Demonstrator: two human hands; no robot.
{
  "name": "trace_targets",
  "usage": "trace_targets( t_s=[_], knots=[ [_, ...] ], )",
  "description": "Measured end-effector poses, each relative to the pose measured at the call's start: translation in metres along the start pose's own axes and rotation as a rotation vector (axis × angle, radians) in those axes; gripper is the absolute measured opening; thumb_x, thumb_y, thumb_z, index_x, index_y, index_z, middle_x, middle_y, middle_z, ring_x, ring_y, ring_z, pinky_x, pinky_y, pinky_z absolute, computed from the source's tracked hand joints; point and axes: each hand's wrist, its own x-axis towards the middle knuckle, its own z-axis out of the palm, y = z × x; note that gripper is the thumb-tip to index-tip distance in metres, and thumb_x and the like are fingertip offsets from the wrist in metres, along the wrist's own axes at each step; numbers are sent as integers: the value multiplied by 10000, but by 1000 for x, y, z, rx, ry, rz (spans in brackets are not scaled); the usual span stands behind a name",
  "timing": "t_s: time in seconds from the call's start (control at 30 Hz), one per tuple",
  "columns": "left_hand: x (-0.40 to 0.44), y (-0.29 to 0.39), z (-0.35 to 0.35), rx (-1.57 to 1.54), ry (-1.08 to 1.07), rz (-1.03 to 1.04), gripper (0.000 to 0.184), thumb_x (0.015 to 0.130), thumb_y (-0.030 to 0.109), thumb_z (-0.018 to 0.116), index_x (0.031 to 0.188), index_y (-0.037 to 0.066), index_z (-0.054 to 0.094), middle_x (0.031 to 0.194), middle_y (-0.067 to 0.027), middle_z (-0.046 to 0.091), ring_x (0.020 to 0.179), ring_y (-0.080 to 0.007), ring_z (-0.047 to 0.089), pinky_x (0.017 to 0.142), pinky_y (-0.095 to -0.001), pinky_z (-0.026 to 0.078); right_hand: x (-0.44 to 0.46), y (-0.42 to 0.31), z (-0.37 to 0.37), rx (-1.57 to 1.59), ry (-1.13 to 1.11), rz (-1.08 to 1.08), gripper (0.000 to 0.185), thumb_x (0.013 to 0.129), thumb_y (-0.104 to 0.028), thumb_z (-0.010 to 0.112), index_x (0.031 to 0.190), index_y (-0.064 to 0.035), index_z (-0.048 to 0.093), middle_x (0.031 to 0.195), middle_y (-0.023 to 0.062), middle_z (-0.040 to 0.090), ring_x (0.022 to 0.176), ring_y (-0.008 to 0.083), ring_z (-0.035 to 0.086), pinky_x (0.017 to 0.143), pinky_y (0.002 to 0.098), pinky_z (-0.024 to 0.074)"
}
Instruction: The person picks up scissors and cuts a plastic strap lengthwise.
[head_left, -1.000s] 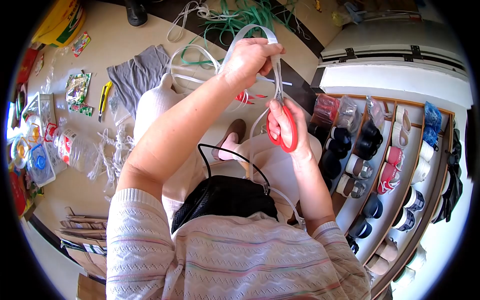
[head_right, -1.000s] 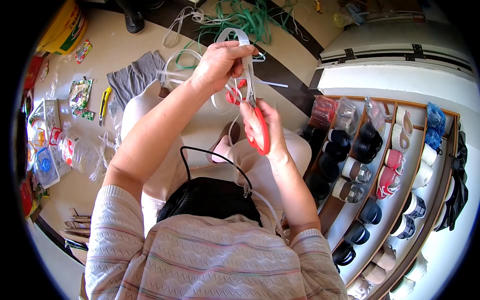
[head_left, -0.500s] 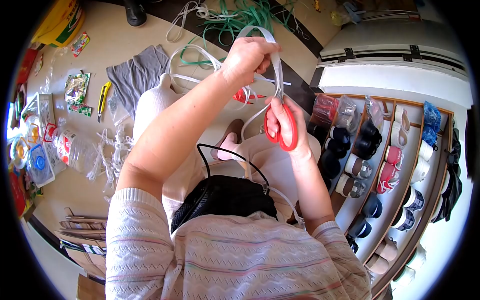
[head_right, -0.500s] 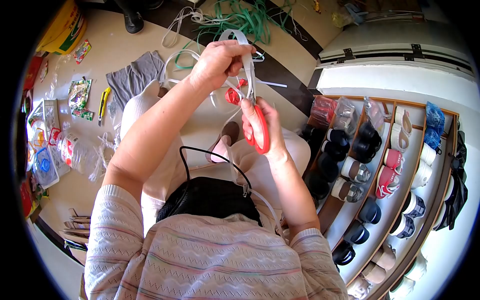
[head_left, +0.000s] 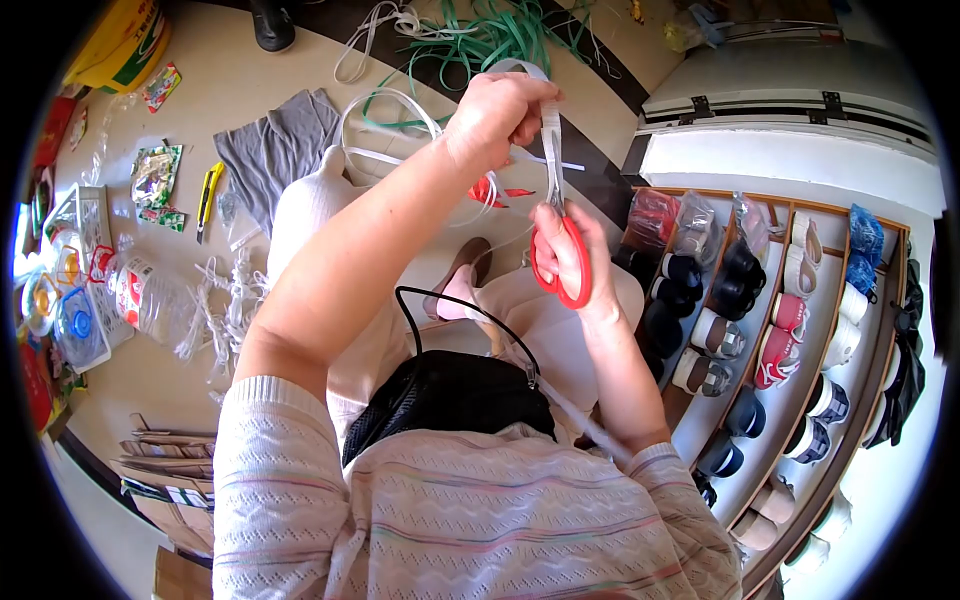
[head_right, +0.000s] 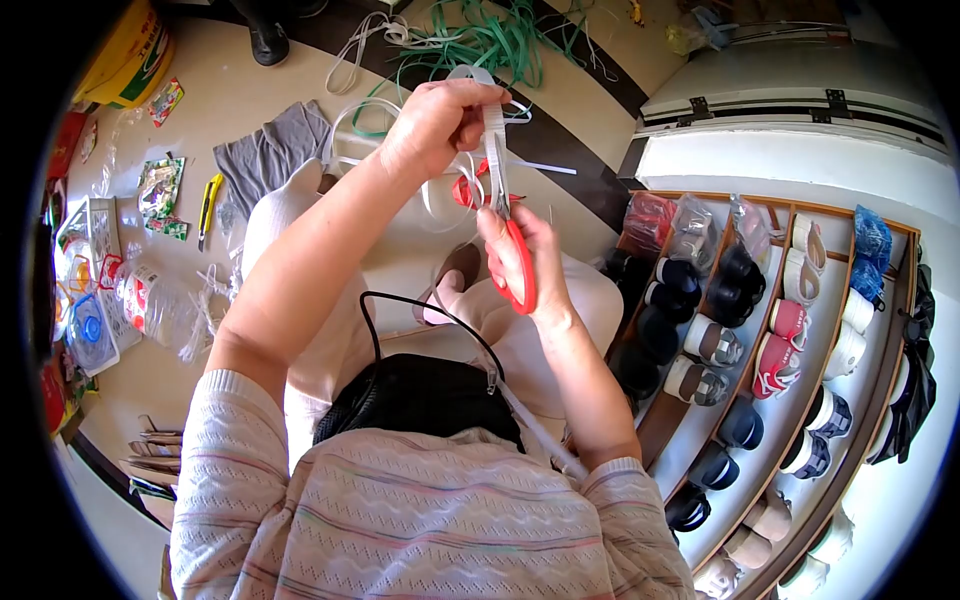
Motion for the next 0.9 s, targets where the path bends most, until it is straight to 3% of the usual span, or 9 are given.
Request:
trace_targets(
  t_s=[0.13, 0.43, 0.63, 0.9],
  knots=[
    [0, -3, 0, 36, -14, 25, 130, 806, 107, 624, 836, -19, 636, 555, -5, 467, 440, -81, 375, 427, -229, 259, 1, 5, 0, 113, -17, -37, 319, 893, -339, 577, 977, -35, 529, 564, -45, 405, 435, 39, 371, 388, 197, 302],
    [-6, -5, 2, 49, -44, 92, 153, 820, 138, 631, 854, -10, 645, 559, 2, 485, 439, -67, 388, 427, -216, 273, 10, 1, -3, 94, -52, -72, 386, 892, -393, 560, 946, -13, 514, 619, -14, 437, 491, 68, 416, 441, 214, 341],
    [-6, -6, 4, 81, -34, 109, 169, 825, 157, 635, 857, -9, 645, 568, 3, 487, 439, -68, 388, 426, -219, 274, 10, -7, -4, 31, -61, -69, 375, 931, -365, 490, 1024, -2, 502, 670, 5, 441, 581, 99, 436, 520, 227, 367],
    [-3, -8, 3, 82, -48, 89, 167, 824, 147, 636, 853, -18, 641, 567, 2, 479, 437, -74, 388, 427, -224, 276, 6, -6, -4, 102, -54, -48, 322, 908, -350, 544, 925, -29, 511, 598, -30, 400, 487, 53, 374, 437, 207, 321]
  ],
)
